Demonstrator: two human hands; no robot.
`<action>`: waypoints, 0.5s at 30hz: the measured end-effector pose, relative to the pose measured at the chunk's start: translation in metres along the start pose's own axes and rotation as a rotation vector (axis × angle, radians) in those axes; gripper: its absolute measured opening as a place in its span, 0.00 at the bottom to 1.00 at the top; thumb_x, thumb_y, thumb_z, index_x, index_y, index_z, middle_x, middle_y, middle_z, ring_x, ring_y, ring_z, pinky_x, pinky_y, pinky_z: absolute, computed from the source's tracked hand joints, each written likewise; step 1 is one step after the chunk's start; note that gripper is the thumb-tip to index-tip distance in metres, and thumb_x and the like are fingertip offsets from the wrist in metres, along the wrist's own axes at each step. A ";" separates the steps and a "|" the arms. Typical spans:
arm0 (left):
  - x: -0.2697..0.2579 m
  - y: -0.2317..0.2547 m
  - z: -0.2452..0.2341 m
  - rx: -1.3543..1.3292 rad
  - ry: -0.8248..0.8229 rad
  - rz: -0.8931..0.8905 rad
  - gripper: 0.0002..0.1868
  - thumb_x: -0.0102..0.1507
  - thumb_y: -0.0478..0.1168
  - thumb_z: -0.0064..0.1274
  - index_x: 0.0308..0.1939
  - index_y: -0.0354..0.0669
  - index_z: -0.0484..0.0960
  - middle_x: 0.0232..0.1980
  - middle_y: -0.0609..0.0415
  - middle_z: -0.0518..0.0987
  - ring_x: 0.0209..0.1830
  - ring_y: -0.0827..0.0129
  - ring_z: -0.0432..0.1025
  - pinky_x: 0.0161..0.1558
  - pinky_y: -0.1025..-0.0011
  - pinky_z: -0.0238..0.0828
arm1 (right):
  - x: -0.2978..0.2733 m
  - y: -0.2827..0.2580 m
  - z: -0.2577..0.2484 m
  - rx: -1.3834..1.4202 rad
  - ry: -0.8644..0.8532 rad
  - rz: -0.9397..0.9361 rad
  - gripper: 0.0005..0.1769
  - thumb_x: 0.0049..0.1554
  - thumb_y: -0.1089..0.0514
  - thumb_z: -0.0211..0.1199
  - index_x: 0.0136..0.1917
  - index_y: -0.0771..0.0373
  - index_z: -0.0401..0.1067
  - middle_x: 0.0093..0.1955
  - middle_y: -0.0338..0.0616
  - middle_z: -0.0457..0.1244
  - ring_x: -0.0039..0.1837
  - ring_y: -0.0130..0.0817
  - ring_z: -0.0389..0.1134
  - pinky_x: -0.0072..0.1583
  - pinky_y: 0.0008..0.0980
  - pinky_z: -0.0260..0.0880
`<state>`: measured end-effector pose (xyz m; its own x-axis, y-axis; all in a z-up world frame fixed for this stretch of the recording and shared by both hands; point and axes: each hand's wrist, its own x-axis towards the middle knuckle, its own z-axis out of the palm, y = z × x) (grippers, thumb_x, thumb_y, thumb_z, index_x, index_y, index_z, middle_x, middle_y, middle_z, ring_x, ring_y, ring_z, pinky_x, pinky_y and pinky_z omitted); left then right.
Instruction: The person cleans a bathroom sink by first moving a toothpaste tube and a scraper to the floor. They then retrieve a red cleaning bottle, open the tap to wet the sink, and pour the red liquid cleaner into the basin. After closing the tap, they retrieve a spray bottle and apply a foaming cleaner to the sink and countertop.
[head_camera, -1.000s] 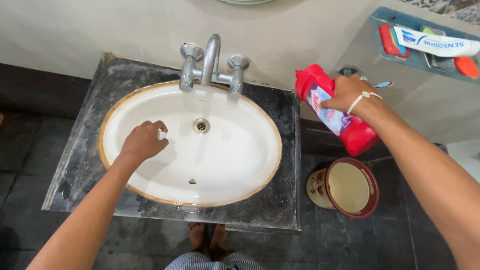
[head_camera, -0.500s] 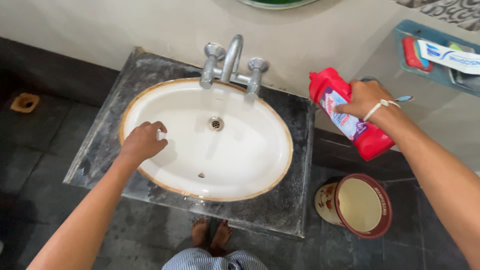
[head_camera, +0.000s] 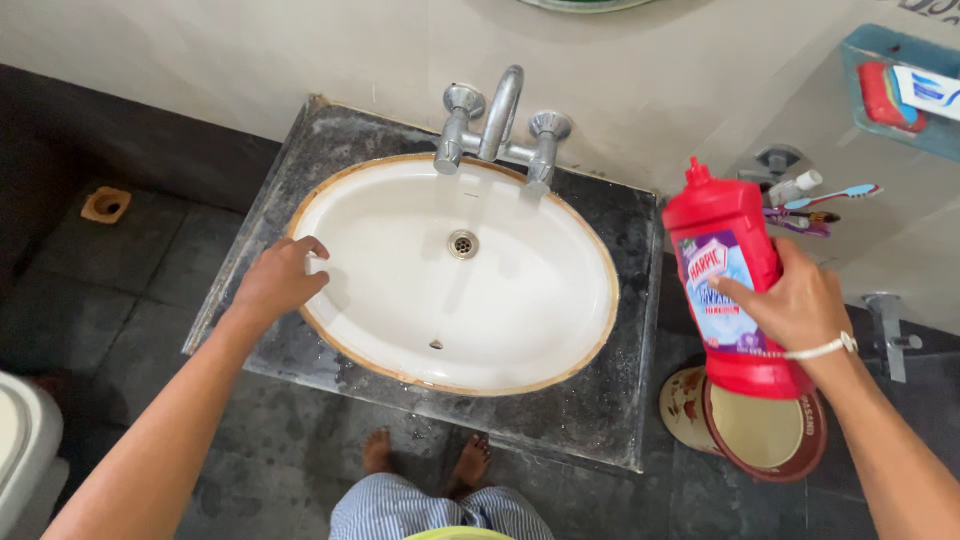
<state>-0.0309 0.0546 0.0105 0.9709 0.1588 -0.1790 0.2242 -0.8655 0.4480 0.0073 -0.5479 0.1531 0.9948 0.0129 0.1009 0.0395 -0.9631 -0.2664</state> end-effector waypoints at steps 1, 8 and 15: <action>0.005 -0.004 -0.001 -0.006 -0.004 0.011 0.20 0.55 0.43 0.61 0.52 0.52 0.83 0.46 0.43 0.80 0.47 0.48 0.77 0.51 0.52 0.73 | -0.009 -0.004 -0.001 0.006 -0.012 0.015 0.39 0.44 0.36 0.74 0.57 0.67 0.74 0.46 0.60 0.71 0.47 0.56 0.74 0.52 0.51 0.73; 0.040 -0.042 -0.011 -0.013 -0.036 0.146 0.19 0.55 0.43 0.60 0.51 0.50 0.83 0.44 0.43 0.81 0.46 0.49 0.78 0.51 0.52 0.73 | -0.034 -0.038 0.016 -0.076 -0.261 0.312 0.40 0.41 0.35 0.74 0.56 0.66 0.75 0.45 0.61 0.72 0.46 0.56 0.77 0.52 0.48 0.77; 0.066 -0.107 -0.062 -0.055 -0.018 0.238 0.19 0.55 0.43 0.61 0.50 0.49 0.82 0.47 0.42 0.79 0.50 0.46 0.76 0.51 0.53 0.72 | -0.004 -0.114 0.108 -0.130 -0.354 0.293 0.42 0.39 0.35 0.74 0.59 0.64 0.76 0.51 0.63 0.71 0.54 0.60 0.74 0.58 0.49 0.74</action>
<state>0.0144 0.1873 0.0052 0.9954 -0.0553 -0.0778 -0.0061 -0.8501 0.5265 0.0094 -0.4088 0.0796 0.9339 -0.1953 -0.2995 -0.2372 -0.9652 -0.1101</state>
